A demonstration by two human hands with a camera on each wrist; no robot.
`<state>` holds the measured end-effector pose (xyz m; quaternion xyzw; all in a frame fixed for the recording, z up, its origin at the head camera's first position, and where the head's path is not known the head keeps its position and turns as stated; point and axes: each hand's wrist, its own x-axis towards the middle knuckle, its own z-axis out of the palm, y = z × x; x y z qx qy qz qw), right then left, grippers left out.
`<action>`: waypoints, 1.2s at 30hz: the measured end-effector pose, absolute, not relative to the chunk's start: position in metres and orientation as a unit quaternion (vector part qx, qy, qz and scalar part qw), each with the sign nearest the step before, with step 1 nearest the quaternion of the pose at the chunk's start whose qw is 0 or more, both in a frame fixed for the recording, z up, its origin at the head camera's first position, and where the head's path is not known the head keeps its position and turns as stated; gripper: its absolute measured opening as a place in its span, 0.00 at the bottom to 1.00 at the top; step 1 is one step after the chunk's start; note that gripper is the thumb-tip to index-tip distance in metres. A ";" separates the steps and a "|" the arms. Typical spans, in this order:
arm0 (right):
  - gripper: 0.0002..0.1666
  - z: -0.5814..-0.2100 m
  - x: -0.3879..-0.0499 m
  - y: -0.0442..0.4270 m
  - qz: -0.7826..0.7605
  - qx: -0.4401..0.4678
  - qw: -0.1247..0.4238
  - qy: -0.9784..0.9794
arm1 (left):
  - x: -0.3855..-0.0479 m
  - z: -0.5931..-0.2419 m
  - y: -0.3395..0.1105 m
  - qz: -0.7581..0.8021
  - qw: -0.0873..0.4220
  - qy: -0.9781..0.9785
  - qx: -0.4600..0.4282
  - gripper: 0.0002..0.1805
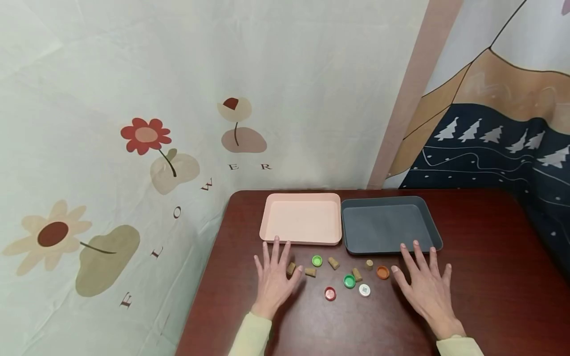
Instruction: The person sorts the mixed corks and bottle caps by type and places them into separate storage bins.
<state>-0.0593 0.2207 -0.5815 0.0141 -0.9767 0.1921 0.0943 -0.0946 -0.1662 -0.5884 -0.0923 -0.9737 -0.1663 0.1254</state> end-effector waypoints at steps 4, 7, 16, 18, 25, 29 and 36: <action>0.42 -0.582 -0.060 0.221 0.193 0.013 0.097 -0.976 | -0.096 -0.587 -0.163 -0.158 0.125 -0.975 -0.096 0.42; 0.42 -0.582 -0.061 0.221 0.193 0.012 0.099 -0.976 | -0.097 -0.584 -0.159 -0.153 0.120 -0.976 -0.099 0.43; 0.42 -0.582 -0.059 0.217 0.194 0.011 0.090 -0.977 | -0.105 -0.577 -0.128 -0.156 0.093 -0.975 -0.127 0.43; 0.42 -0.583 -0.058 0.215 0.193 0.012 0.086 -0.977 | -0.107 -0.577 -0.120 -0.154 0.093 -0.974 -0.136 0.42; 0.41 -0.585 -0.055 0.208 0.191 0.019 0.074 -0.979 | -0.110 -0.578 -0.089 -0.135 0.070 -0.972 -0.181 0.43; 0.41 -0.585 -0.054 0.205 0.194 0.018 0.062 -0.979 | -0.113 -0.578 -0.071 -0.128 0.044 -0.971 -0.198 0.43; 0.41 -0.585 -0.049 0.200 0.177 0.016 0.054 -0.983 | -0.124 -0.576 -0.049 -0.098 0.022 -0.974 -0.205 0.43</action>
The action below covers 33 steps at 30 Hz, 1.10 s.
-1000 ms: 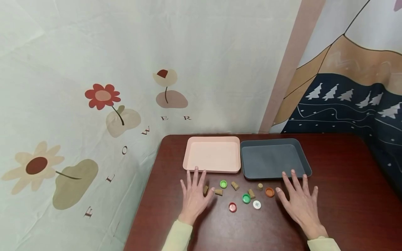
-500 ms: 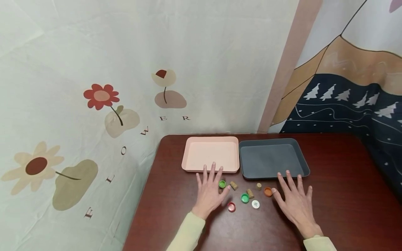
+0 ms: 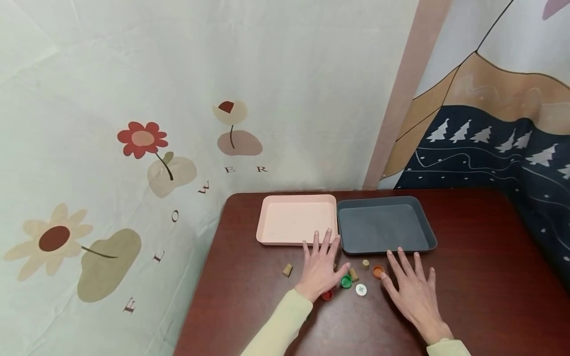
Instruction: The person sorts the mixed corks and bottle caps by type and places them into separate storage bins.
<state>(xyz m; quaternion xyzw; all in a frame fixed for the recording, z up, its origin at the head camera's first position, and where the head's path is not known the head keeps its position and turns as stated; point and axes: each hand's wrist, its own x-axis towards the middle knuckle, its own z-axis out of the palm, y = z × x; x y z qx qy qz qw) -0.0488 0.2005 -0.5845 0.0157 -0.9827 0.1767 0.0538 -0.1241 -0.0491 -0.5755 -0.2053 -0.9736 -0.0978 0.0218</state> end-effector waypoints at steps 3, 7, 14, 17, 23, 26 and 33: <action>0.41 -0.585 -0.048 0.200 0.171 0.017 0.058 -0.983 | -0.128 -0.576 -0.043 -0.080 0.020 -0.974 -0.211 0.44; 0.40 -0.590 -0.047 0.197 0.176 0.018 0.059 -0.983 | -0.131 -0.579 -0.039 -0.061 0.021 -0.973 -0.221 0.43; 0.37 -0.598 -0.047 0.192 0.185 0.035 0.065 -0.980 | -0.133 -0.588 -0.038 -0.024 0.011 -0.972 -0.234 0.42; 0.35 -0.598 -0.048 0.191 0.182 0.042 0.070 -0.980 | -0.133 -0.589 -0.038 -0.014 0.014 -0.971 -0.238 0.42; 0.29 -0.598 -0.051 0.185 0.176 0.047 0.080 -0.980 | -0.134 -0.590 -0.040 -0.012 0.022 -0.970 -0.241 0.41; 0.28 -0.598 -0.052 0.182 0.167 0.051 0.084 -0.981 | -0.134 -0.591 -0.041 -0.013 0.022 -0.971 -0.240 0.41; 0.26 -0.601 -0.055 0.180 0.144 0.072 0.097 -0.982 | -0.135 -0.592 -0.044 -0.013 0.016 -0.971 -0.238 0.42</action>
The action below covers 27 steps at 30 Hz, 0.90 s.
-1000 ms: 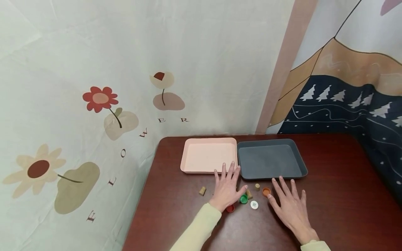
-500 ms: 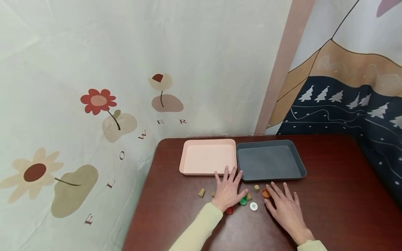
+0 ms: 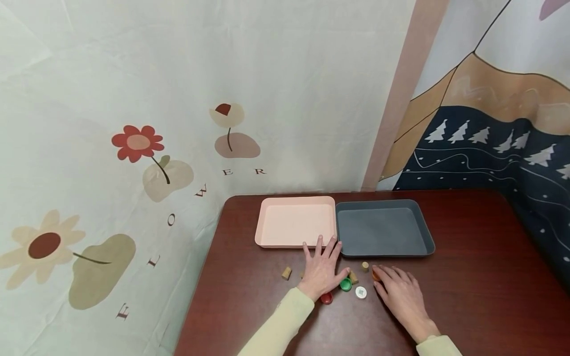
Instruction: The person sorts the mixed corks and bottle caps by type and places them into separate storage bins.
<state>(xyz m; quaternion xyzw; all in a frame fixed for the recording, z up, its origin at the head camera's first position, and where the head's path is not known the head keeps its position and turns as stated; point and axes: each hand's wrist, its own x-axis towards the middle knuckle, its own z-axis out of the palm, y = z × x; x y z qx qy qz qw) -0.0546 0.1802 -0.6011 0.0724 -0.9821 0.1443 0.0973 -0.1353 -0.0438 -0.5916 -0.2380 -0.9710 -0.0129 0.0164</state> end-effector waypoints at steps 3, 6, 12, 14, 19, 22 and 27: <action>0.23 -0.603 -0.055 0.180 0.141 0.083 0.124 -0.979 | -0.135 -0.592 -0.045 -0.017 0.012 -0.971 -0.238 0.42; 0.20 -0.604 -0.055 0.180 0.143 0.093 0.154 -0.973 | -0.135 -0.592 -0.045 -0.017 0.006 -0.971 -0.237 0.42; 0.19 -0.604 -0.054 0.180 0.151 0.103 0.193 -0.964 | -0.136 -0.591 -0.046 -0.021 0.003 -0.971 -0.237 0.42; 0.20 -0.602 -0.053 0.181 0.157 0.105 0.202 -0.961 | -0.136 -0.591 -0.046 -0.022 0.001 -0.971 -0.237 0.42; 0.23 -0.593 -0.054 0.187 0.182 0.110 0.228 -0.950 | -0.137 -0.594 -0.048 -0.018 -0.002 -0.971 -0.239 0.43; 0.24 -0.587 -0.058 0.192 0.195 0.103 0.242 -0.945 | -0.137 -0.597 -0.049 -0.020 -0.002 -0.970 -0.240 0.44; 0.26 -0.580 -0.068 0.198 0.216 0.083 0.263 -0.937 | -0.136 -0.597 -0.049 -0.021 -0.007 -0.971 -0.240 0.44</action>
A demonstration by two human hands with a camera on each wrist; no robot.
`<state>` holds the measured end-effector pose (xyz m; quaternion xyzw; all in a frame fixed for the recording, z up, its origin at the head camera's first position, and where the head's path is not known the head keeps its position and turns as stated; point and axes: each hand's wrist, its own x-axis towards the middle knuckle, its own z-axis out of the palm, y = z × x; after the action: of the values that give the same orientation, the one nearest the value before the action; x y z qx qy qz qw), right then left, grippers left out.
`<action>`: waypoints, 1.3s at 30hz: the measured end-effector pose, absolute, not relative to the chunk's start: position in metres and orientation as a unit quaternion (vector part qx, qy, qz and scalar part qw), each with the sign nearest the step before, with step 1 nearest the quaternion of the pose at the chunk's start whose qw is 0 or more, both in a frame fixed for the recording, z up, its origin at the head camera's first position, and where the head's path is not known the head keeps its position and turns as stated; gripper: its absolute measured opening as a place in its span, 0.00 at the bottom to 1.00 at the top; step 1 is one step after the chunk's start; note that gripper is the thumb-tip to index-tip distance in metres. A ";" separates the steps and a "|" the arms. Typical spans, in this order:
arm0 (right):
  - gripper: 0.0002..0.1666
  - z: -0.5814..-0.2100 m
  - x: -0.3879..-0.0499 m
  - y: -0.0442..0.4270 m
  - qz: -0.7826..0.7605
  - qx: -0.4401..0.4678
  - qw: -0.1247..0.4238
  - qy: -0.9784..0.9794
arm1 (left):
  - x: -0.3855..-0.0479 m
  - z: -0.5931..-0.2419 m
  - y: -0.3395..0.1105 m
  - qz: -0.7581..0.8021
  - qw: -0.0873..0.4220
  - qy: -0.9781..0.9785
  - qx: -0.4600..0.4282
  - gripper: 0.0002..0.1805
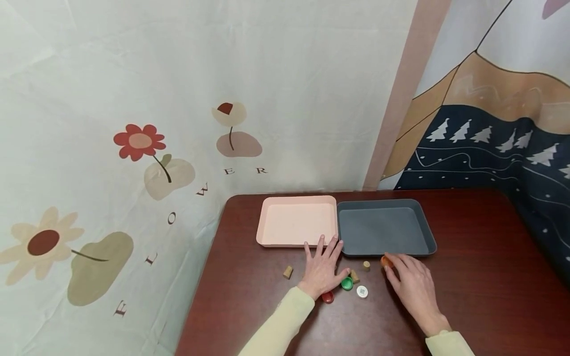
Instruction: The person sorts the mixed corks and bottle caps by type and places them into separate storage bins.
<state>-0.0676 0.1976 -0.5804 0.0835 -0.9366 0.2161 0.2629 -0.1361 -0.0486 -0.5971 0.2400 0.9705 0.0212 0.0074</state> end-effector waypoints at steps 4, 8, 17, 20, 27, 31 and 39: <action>0.25 -0.576 -0.078 0.201 0.235 0.071 0.279 -0.929 | -0.135 -0.596 -0.049 0.021 0.004 0.970 0.241 0.44; 0.25 -0.571 -0.088 0.206 0.247 0.064 0.289 -0.923 | -0.137 -0.596 -0.048 0.026 0.003 0.970 0.243 0.44; 0.26 -0.572 -0.111 0.214 0.258 0.052 0.262 -0.928 | -0.138 -0.596 -0.049 0.036 0.011 0.970 0.240 0.44; 0.24 -0.572 -0.121 0.214 0.259 0.047 0.242 -0.934 | -0.138 -0.596 -0.048 0.035 0.016 0.970 0.239 0.44; 0.23 -0.576 -0.142 0.215 0.252 0.023 0.189 -0.949 | -0.140 -0.596 -0.048 0.040 0.008 0.969 0.243 0.45; 0.23 -0.580 -0.151 0.215 0.244 0.030 0.183 -0.952 | -0.140 -0.597 -0.049 0.044 0.006 0.969 0.243 0.44; 0.22 -0.588 -0.164 0.216 0.228 0.045 0.166 -0.958 | -0.135 -0.598 -0.050 0.035 0.016 0.971 0.236 0.45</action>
<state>-0.1642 0.2159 -0.5880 0.0452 -0.9585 0.2276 0.1657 -0.1355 -0.0501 -0.5978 0.2362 0.9709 0.0347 0.0164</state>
